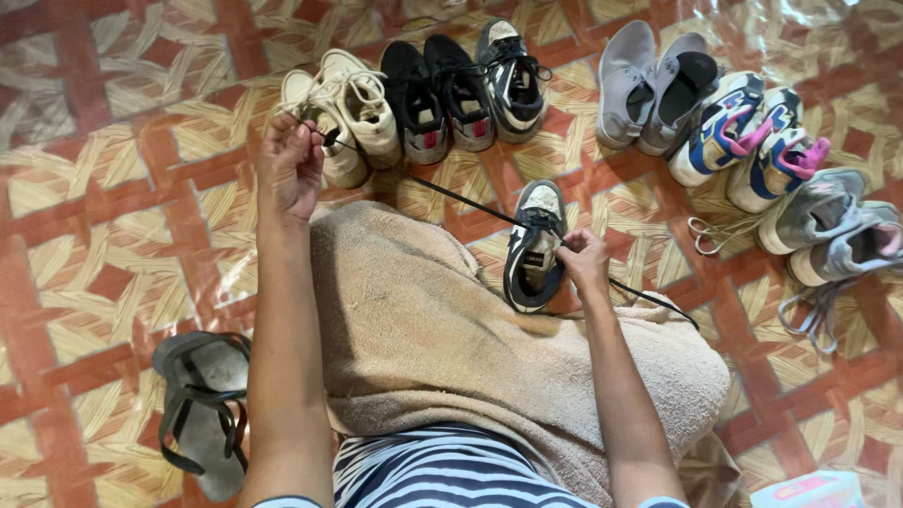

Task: The person sits on a towel on the floor and laces a single sneaker by threading the laces through the eyelets and tying a knot. The person then picks up a pair of slip-on shoes and places them on the towel.

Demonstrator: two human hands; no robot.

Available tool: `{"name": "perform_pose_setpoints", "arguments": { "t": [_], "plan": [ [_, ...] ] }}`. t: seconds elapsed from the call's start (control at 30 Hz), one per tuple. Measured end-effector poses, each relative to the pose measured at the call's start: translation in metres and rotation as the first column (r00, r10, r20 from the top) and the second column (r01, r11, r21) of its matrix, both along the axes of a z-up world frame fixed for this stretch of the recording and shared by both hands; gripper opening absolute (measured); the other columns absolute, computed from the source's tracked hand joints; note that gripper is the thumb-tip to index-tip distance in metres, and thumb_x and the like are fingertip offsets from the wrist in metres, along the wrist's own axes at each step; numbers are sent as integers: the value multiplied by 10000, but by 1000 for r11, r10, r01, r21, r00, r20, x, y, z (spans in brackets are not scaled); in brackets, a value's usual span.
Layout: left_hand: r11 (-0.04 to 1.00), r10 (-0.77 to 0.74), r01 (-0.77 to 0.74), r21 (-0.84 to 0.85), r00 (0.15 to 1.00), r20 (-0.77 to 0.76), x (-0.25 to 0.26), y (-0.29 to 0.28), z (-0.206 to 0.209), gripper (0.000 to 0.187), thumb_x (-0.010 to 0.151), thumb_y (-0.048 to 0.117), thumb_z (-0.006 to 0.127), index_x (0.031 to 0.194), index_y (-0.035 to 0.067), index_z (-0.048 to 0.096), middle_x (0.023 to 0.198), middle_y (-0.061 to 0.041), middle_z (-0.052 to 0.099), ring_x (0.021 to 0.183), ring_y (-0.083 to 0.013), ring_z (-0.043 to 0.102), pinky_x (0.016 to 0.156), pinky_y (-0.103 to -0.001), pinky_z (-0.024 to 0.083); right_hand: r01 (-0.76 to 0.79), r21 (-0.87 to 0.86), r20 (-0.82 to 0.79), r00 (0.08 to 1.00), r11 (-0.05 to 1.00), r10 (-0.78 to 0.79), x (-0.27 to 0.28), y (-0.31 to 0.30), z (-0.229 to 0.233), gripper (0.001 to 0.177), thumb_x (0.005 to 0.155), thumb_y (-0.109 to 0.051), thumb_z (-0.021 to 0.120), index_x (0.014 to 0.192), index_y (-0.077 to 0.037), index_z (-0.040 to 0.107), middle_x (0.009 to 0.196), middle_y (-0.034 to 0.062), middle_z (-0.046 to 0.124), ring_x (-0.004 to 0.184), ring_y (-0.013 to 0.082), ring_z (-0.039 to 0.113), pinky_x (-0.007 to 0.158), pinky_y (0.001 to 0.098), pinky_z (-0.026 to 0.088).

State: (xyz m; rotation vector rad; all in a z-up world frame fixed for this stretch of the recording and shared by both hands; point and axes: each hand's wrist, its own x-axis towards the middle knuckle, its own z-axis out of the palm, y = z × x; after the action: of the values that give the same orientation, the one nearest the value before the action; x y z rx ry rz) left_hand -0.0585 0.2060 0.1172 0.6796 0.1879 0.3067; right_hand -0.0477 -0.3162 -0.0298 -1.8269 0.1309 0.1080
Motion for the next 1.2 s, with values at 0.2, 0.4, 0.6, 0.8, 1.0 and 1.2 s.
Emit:
{"name": "perform_pose_setpoints", "arguments": {
  "t": [0.2, 0.4, 0.6, 0.8, 1.0, 1.2],
  "plan": [
    [996, -91, 90, 13, 994, 58, -2, 1, 15, 163, 1038, 63, 734, 1174, 84, 646, 1038, -12, 695, 876, -89, 667, 772, -224, 567, 25, 90, -28, 999, 996, -23, -5, -3, -1, 206, 769, 60, 772, 869, -61, 638, 787, -34, 632, 706, 47, 573, 657, 213, 467],
    [987, -128, 120, 105, 989, 70, 9, -45, 32, 104, 995, 139, 727, 1079, 147, 667, 948, -54, 713, 867, -185, 720, 746, -284, 594, 68, 182, -59, 997, 981, -58, -9, -4, -5, 149, 808, -5, 798, 931, -35, 719, 850, -12, 717, 753, 50, 648, 722, 191, 516],
    [521, -438, 481, 705, 860, -262, 32, -182, -10, 84, 887, 59, 728, 954, 94, 765, 913, -16, 735, 819, -117, 700, 742, -240, 594, 177, 243, -204, 971, 954, -128, -18, -8, 5, 164, 826, -57, 792, 987, -30, 772, 861, 6, 748, 718, 67, 670, 610, 206, 493],
    [63, -409, 452, 890, 825, -390, 40, -297, -84, 107, 778, 168, 834, 877, 137, 804, 791, -42, 760, 740, -183, 717, 693, -357, 570, 218, 318, -311, 943, 923, -116, -22, -11, 12, 183, 865, -46, 759, 1046, -16, 756, 879, 16, 744, 698, 51, 674, 596, 181, 512],
    [-47, -286, 442, 896, 853, -436, 41, -333, -116, 56, 734, 170, 812, 784, 143, 809, 783, -102, 765, 768, -261, 748, 739, -389, 581, 251, 445, -327, 939, 860, -105, -24, -18, -4, 156, 890, -4, 755, 1046, 2, 759, 846, 26, 735, 577, 36, 544, 477, 164, 368],
    [-16, -281, 466, 884, 847, -452, 40, -334, -121, 79, 733, 187, 830, 783, 127, 814, 777, -105, 765, 754, -250, 746, 724, -386, 574, 261, 566, -365, 930, 782, -46, -25, -23, -10, 183, 907, 1, 695, 1089, 7, 702, 891, 43, 729, 712, 95, 693, 599, 205, 548]
  ]
}}
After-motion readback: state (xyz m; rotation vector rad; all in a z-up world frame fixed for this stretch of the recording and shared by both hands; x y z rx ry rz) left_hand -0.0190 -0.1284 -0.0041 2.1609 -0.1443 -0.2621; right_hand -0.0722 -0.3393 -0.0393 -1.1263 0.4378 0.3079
